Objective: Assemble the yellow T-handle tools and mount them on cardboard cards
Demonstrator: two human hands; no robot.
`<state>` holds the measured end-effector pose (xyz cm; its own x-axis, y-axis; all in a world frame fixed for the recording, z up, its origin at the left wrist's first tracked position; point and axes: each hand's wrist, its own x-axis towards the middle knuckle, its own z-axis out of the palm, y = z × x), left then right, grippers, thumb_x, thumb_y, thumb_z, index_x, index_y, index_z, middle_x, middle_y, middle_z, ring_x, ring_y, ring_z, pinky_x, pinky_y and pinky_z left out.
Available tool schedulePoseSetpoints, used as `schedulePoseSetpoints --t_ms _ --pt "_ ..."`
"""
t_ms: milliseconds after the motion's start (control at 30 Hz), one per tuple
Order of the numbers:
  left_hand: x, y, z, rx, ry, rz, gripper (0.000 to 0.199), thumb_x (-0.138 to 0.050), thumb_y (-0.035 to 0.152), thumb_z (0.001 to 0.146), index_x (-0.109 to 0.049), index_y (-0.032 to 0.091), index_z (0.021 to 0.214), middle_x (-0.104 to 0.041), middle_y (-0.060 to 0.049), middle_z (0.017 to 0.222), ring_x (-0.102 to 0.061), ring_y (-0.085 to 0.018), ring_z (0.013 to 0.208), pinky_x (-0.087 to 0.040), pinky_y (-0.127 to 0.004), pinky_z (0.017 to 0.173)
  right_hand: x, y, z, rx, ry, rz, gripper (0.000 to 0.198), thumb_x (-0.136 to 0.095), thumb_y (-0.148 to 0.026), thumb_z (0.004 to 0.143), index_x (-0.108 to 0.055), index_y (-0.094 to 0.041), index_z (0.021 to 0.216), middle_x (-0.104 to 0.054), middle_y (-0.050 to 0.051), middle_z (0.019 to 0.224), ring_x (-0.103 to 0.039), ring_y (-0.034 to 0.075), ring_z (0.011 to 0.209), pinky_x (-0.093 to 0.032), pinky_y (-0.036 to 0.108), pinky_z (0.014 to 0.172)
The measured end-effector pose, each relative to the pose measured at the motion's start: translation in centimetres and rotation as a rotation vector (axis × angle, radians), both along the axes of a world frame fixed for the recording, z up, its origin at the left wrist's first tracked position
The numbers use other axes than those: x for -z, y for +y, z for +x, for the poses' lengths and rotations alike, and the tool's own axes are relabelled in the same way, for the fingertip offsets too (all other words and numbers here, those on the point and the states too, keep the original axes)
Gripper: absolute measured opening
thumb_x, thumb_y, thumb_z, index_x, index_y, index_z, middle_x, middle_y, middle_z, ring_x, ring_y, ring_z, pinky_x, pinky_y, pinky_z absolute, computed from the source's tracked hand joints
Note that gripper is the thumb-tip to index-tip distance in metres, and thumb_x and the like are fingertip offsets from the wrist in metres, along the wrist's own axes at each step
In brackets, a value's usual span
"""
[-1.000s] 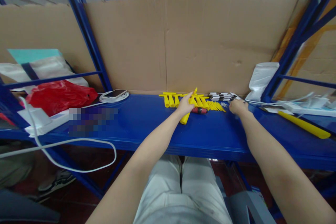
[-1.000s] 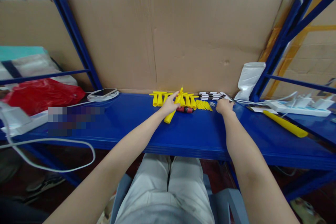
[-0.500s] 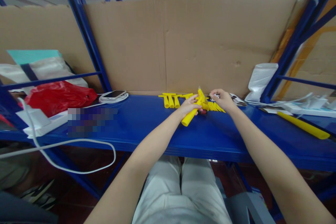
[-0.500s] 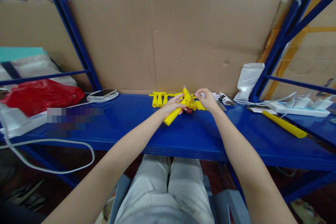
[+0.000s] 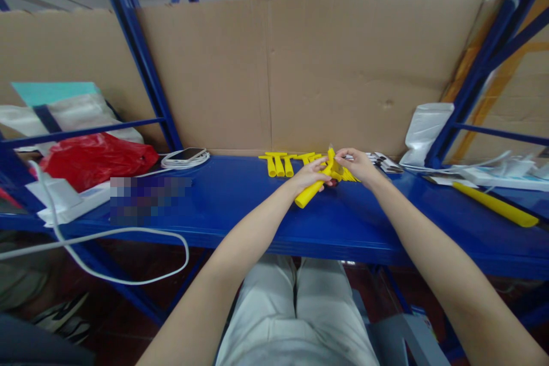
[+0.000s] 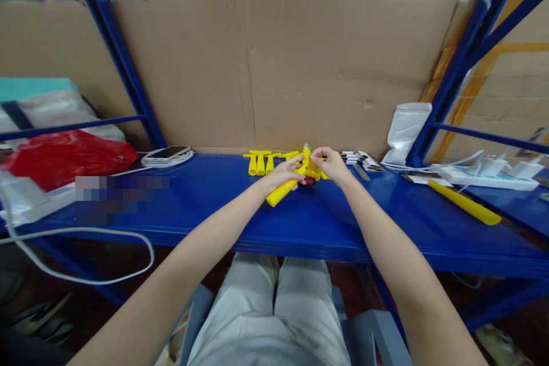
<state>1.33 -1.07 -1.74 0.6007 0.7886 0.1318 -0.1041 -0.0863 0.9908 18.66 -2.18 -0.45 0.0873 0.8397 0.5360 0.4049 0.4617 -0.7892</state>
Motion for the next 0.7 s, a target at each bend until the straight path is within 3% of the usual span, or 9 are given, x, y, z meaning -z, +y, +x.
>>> schedulePoseSetpoints --t_ms 367,567,700 --pt "-0.10 -0.27 -0.12 0.002 0.039 0.027 0.082 -0.058 -0.004 0.070 -0.038 0.029 0.143 -0.049 -0.015 0.137 -0.064 -0.008 0.061 -0.043 -0.016 0.042 -0.24 -0.46 -0.18 0.000 -0.004 -0.070 0.026 -0.072 -0.042 0.062 -0.058 -0.020 0.068 -0.062 0.001 0.075 -0.054 0.015 0.070 -0.044 0.031 0.076" --pt "-0.21 -0.43 -0.15 0.013 0.029 0.006 0.083 -0.057 -0.006 0.069 -0.039 0.027 0.143 -0.050 -0.015 0.137 -0.063 -0.006 0.057 -0.043 -0.016 0.041 -0.05 -0.05 -0.08 0.087 0.003 -0.040 0.022 -0.071 -0.031 0.063 -0.054 -0.021 0.072 -0.061 0.001 0.080 -0.056 0.016 0.077 -0.045 0.034 0.083" --pt "-0.02 -0.06 -0.02 0.028 -0.037 -0.032 0.084 -0.059 -0.006 0.068 -0.039 0.026 0.143 -0.059 -0.013 0.124 -0.063 -0.007 0.056 -0.042 -0.016 0.042 0.22 0.33 -0.07 0.140 -0.021 -0.020 0.026 -0.073 -0.034 0.065 -0.054 -0.020 0.077 -0.064 0.004 0.088 -0.060 0.019 0.090 -0.045 0.037 0.091"
